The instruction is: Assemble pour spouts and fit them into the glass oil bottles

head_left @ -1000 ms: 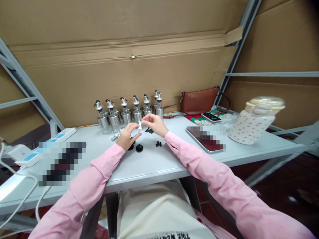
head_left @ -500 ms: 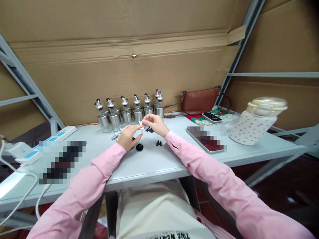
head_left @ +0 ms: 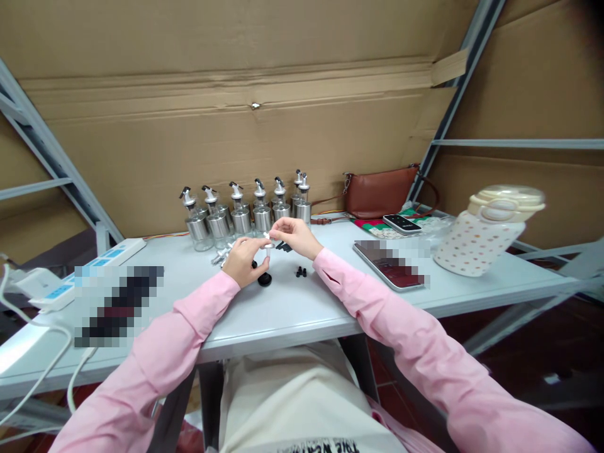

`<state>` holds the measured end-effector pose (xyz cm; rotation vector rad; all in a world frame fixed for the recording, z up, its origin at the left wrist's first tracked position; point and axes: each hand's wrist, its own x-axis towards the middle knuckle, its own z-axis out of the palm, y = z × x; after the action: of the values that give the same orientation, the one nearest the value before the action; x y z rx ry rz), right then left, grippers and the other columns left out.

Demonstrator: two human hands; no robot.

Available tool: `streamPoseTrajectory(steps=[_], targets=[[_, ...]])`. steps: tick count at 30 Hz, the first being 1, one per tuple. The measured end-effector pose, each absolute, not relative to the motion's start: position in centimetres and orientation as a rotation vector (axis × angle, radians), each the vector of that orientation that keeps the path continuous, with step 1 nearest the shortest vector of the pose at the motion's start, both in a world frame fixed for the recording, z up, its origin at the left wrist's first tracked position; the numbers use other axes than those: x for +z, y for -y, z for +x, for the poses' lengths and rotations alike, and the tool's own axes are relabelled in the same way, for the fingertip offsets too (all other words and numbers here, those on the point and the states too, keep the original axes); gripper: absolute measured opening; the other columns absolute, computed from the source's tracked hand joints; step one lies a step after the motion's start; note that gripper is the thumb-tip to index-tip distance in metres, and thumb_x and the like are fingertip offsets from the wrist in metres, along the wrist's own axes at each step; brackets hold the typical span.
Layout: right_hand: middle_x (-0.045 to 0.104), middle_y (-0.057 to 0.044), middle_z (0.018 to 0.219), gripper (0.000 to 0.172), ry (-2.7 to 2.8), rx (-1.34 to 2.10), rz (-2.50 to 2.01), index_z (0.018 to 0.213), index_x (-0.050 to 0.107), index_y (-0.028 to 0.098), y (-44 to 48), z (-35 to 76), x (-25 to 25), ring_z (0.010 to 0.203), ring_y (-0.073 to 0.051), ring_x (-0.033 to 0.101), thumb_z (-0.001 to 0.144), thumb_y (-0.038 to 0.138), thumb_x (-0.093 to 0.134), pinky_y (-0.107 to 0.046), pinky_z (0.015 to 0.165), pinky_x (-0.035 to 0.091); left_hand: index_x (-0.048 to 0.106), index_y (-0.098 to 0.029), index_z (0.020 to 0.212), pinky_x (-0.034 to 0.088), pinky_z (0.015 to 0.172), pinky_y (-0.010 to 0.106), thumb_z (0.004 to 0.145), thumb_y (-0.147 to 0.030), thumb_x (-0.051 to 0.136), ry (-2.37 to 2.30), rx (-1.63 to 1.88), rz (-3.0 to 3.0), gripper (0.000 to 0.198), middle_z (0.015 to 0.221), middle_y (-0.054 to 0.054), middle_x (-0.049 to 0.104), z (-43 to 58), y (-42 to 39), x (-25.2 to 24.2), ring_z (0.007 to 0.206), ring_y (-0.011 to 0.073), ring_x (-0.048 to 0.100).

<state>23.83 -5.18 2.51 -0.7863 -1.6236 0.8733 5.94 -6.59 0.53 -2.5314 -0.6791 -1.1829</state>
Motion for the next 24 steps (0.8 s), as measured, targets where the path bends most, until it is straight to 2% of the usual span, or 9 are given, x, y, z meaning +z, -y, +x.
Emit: streamPoseTrajectory(steps=[4,9,14,18,21,24], targets=[[0.061,-0.001,0.066,0.022,1.643,0.850,-0.796,0.070,0.055,0.014,5.4,23.9,2.7,0.060,-0.011,0.056,0.063,0.032,0.066,-0.027,0.063,0.046,0.052,-0.017,0.102,0.040,0.081,0.033,0.075,-0.019,0.049,0.664,-1.186,-2.533,0.027,0.092,0.005,0.066,5.9,6.6,0.6,0.083,0.0168,0.061],[0.063,0.000,0.067,0.025,1.684,0.852,-0.808,0.082,0.058,0.015,5.9,24.0,3.2,0.061,-0.011,0.058,0.063,0.030,0.066,-0.027,0.064,0.047,0.052,-0.019,0.106,0.040,0.077,0.031,0.079,-0.023,0.048,0.645,-1.068,-2.550,0.028,0.092,0.004,0.065,5.9,6.5,0.6,0.083,0.0164,0.061],[0.065,-0.002,0.069,0.022,1.791,0.820,-0.854,0.077,0.061,0.014,6.0,24.5,3.7,0.064,-0.012,0.059,0.065,0.031,0.065,-0.026,0.065,0.047,0.054,-0.019,0.101,0.039,0.077,0.031,0.078,-0.023,0.049,0.636,-1.031,-2.564,0.025,0.091,0.004,0.065,6.0,6.4,0.5,0.084,0.0169,0.060],[0.062,0.000,0.061,0.025,1.963,0.905,-0.974,0.079,0.063,0.013,5.5,26.3,4.2,0.058,-0.010,0.056,0.067,0.036,0.063,-0.024,0.059,0.044,0.054,-0.019,0.099,0.039,0.078,0.031,0.076,-0.022,0.050,0.625,-1.057,-2.576,0.024,0.090,0.003,0.066,6.0,6.4,0.4,0.083,0.0167,0.060],[0.060,0.001,0.055,0.023,2.227,1.032,-1.109,0.069,0.066,0.013,5.0,28.4,4.3,0.050,-0.008,0.051,0.062,0.035,0.068,-0.021,0.050,0.040,0.055,-0.019,0.096,0.039,0.077,0.030,0.074,-0.021,0.050,0.651,-1.071,-2.586,0.023,0.084,0.002,0.065,5.9,6.2,0.3,0.078,0.0155,0.059],[0.063,0.002,0.055,0.021,2.408,1.120,-1.183,0.067,0.070,0.014,4.6,29.9,4.1,0.048,-0.006,0.051,0.056,0.032,0.072,-0.019,0.048,0.037,0.055,-0.019,0.094,0.039,0.075,0.029,0.074,-0.020,0.051,0.644,-1.077,-2.586,0.021,0.080,0.001,0.063,5.8,6.1,0.3,0.075,0.0148,0.059]])
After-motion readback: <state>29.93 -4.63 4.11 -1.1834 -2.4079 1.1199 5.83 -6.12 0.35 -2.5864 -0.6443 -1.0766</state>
